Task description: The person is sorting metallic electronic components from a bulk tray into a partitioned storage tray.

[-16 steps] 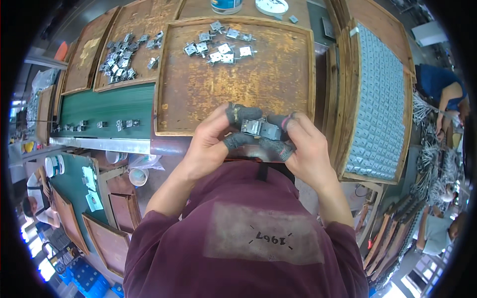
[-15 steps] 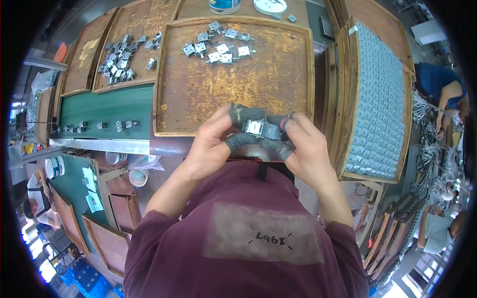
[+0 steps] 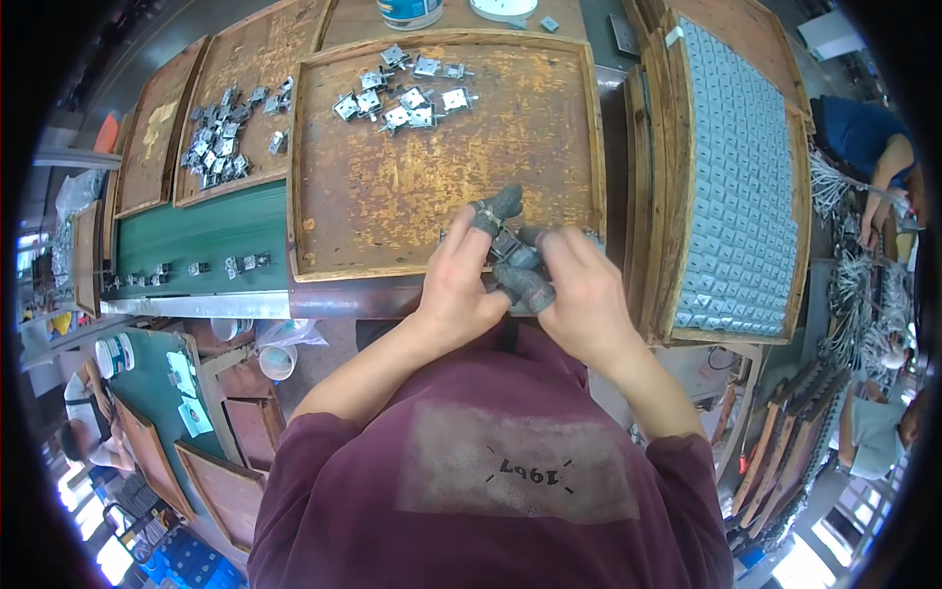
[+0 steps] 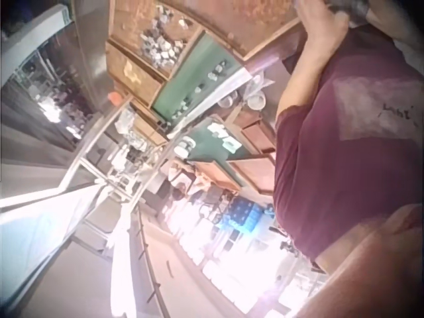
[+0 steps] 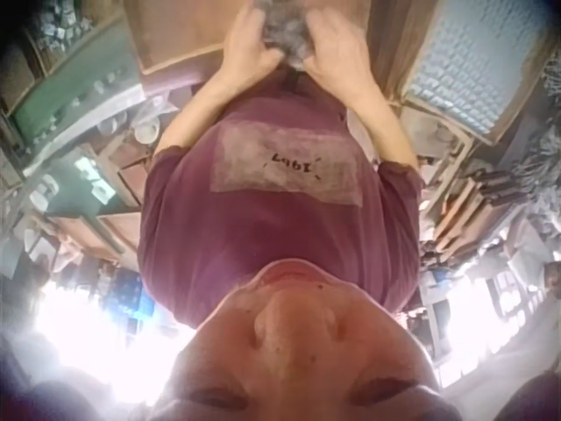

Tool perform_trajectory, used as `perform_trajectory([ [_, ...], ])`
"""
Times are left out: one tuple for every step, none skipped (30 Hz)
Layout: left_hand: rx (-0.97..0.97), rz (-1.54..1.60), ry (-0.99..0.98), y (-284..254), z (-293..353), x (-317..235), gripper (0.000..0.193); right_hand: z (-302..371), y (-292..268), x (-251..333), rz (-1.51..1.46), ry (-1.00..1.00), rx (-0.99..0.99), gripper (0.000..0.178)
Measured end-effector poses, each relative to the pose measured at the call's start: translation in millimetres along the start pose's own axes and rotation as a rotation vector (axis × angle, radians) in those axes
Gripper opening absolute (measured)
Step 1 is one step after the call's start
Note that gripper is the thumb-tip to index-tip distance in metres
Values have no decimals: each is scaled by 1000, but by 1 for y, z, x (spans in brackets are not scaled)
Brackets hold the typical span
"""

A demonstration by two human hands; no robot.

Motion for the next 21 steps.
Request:
perform_trajectory([
  [9,3,2,-1,-1,0,80,-2,-4,-4,3,9,-4,30],
  [6,68,74,-3,-3,-9,80,-5,-3,-14,-69,81,88,36],
  [3,133,146,-3,-5,-16,79,-4,1,-22,-142,155,179,43],
  [-25,117,195,-1,-4,-19,77,0,8,-30,-300,271,210,49],
  [-16,120,194,0,-3,-19,77,2,8,-32,-299,280,206,49],
  [-12,108,229,1,0,-21,75,3,6,-29,-326,229,203,46],
  [-9,95,264,2,3,-24,74,5,5,-27,-353,177,200,43],
  [-35,85,306,1,4,-30,73,5,4,-25,-395,145,97,39],
  [-28,87,305,4,5,-32,73,6,2,-26,-394,152,94,39],
  [-45,91,327,4,6,-35,72,4,-3,-23,-404,145,98,39],
  [-59,99,353,5,5,-38,71,2,-6,-22,-408,138,97,39],
  [-49,109,359,7,4,-38,71,2,-8,-22,-400,146,87,39],
  [-22,101,376,10,3,-37,69,2,-10,-23,-391,155,71,39],
  [3,100,398,13,1,-36,67,1,-14,-25,-374,163,53,39],
  [11,122,411,16,-1,-36,67,2,-20,-28,-353,170,37,39],
  [91,134,309,22,-3,-29,65,5,-22,-31,-237,173,81,38],
  [176,151,215,27,-4,-21,63,7,-26,-35,-110,182,120,37],
  [138,127,231,22,-7,-18,62,0,-42,-36,-133,145,34,36],
  [95,108,246,17,-8,-11,61,-3,-60,-47,-94,152,9,36],
  [21,-92,304,10,-16,-14,59,-5,-83,-70,-94,298,-60,36],
  [-65,-299,353,-1,-21,-16,57,-5,-105,-94,-106,437,-129,35],
])
Point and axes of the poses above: each hand's wrist, its own z-axis away from the middle knuckle, its own y-axis out of the palm, x = y × z, the point moved 7 cm from there along -z, towards the middle knuckle, and after that the axes turned 15 degrees about -x, right-handed, at the moved point
